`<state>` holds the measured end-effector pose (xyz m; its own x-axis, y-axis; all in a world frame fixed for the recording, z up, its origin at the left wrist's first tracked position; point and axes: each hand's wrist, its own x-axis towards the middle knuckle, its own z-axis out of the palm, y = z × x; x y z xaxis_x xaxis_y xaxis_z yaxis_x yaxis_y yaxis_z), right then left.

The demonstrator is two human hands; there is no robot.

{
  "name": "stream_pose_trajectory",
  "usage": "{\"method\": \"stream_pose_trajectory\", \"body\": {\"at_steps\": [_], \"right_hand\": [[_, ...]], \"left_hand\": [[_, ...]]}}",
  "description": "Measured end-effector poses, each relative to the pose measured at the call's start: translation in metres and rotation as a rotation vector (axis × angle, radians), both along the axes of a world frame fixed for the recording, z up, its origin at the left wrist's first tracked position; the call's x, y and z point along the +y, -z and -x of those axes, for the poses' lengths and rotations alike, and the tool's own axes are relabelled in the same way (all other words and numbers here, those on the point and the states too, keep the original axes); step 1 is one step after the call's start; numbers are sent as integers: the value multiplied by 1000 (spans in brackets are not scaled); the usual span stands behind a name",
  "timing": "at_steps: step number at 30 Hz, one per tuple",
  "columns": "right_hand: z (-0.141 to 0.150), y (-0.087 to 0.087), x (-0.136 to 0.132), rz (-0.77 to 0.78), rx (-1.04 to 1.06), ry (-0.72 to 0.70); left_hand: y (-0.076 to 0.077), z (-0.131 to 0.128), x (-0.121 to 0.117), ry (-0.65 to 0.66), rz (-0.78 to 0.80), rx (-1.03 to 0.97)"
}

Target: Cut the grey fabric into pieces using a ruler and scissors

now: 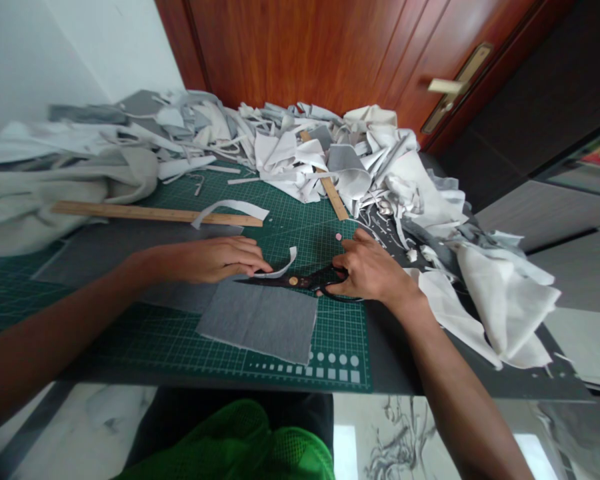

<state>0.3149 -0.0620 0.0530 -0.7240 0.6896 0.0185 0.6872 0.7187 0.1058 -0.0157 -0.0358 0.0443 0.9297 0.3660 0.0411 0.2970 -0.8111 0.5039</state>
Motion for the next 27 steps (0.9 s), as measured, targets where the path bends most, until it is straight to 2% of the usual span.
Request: {"method": "stream_pose_trajectory", "body": {"at_steps": [6,15,27], "right_hand": [[3,5,1,47,13,-3],[6,2,-1,86,32,22],[29,2,-9,112,17,107]], "left_hand": [[2,1,2,-8,7,-16],[4,3,3,-35,52,-67],[6,4,6,-31,38,-43]]}}
